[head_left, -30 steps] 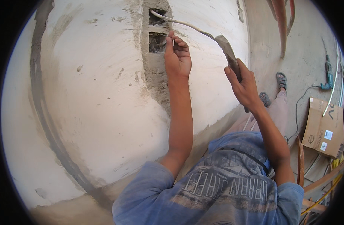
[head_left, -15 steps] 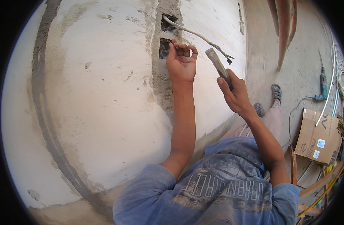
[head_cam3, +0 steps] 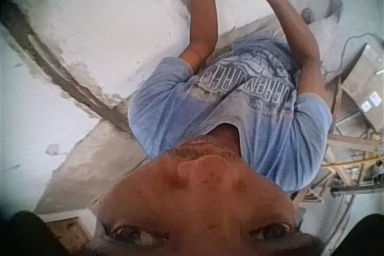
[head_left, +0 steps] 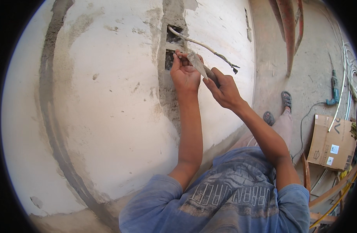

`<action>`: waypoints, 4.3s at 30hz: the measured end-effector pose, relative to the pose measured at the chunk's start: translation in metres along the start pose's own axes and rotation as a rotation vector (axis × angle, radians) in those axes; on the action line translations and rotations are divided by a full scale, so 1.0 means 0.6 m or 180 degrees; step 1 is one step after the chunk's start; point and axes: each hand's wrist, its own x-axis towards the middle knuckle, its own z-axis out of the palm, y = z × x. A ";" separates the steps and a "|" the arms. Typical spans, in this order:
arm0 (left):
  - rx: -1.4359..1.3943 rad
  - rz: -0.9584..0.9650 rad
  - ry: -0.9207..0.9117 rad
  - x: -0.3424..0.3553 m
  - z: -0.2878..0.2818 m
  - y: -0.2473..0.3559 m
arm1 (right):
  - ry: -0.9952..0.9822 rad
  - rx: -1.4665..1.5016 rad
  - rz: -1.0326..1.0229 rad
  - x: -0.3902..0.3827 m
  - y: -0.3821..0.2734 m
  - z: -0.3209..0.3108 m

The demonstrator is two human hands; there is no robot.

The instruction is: The person uses a hand tool to chip away mortar from an electrical box in a wall, then picks up a metal rod from a box on the floor and uses an angle grinder to cut the rod while holding it by hand.

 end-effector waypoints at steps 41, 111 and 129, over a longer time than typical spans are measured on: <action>0.0308 0.0051 0.0088 0.034 -0.015 -0.001 | -0.0317 -0.0537 -0.0446 0.103 0.073 -0.003; 0.0375 0.0474 0.0800 -0.047 0.008 0.006 | -0.1115 0.0464 0.0252 0.091 0.042 -0.021; 0.0108 0.0349 0.0630 -0.059 0.012 -0.010 | -0.1141 0.0709 0.0563 0.076 0.028 -0.037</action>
